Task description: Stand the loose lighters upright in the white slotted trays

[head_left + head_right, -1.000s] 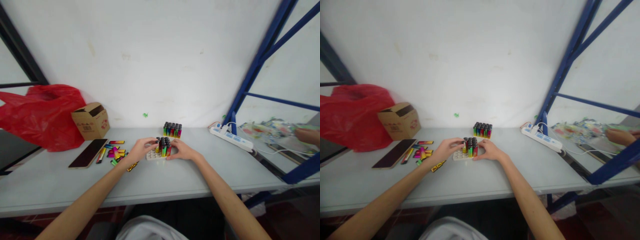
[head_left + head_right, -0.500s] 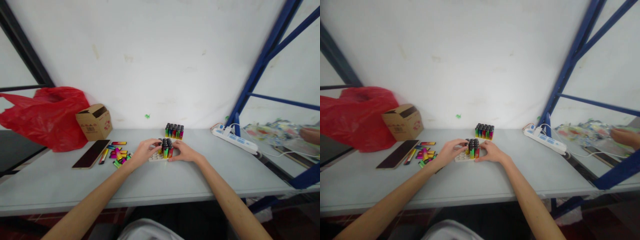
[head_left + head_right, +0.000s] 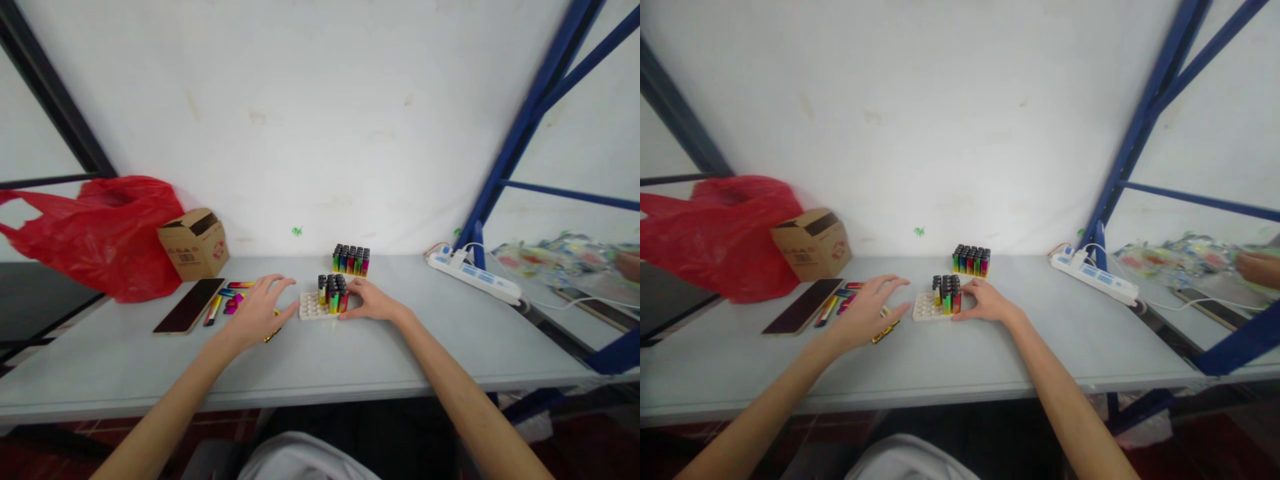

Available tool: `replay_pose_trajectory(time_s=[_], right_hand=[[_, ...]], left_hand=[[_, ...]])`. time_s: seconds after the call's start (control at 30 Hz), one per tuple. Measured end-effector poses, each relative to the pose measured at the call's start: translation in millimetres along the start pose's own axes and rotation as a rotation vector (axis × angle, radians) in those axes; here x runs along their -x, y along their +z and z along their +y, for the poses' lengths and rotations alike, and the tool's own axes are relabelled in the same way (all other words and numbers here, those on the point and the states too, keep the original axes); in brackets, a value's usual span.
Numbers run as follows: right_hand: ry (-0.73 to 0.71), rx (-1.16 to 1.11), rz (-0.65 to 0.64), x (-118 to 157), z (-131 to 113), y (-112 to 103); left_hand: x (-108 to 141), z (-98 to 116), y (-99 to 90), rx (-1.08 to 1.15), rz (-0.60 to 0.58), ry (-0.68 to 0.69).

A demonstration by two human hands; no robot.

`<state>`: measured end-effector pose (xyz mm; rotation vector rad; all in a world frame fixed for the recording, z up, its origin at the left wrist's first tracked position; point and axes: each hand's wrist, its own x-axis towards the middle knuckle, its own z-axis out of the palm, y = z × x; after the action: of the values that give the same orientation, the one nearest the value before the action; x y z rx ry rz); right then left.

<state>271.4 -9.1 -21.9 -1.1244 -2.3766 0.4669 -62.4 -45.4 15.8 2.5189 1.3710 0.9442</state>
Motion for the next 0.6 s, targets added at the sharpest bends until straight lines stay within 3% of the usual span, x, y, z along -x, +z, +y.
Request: replay_pose_trajectory(time_s=[0.13, 0.23, 0.6], right_hand=[[-0.005, 0.012, 0.012, -1, 3, 1], [-0.001, 0.014, 0.008, -1, 3, 1], [0.003, -0.017, 0.009, 3, 2, -3]], left_hand=[[45, -16, -10.5, -0.34, -0.058, 0.007], [61, -25, -8.8, -0.454, -0.111, -0.009], [18, -71, -7.2, -0.499, -0.208, -0.191]])
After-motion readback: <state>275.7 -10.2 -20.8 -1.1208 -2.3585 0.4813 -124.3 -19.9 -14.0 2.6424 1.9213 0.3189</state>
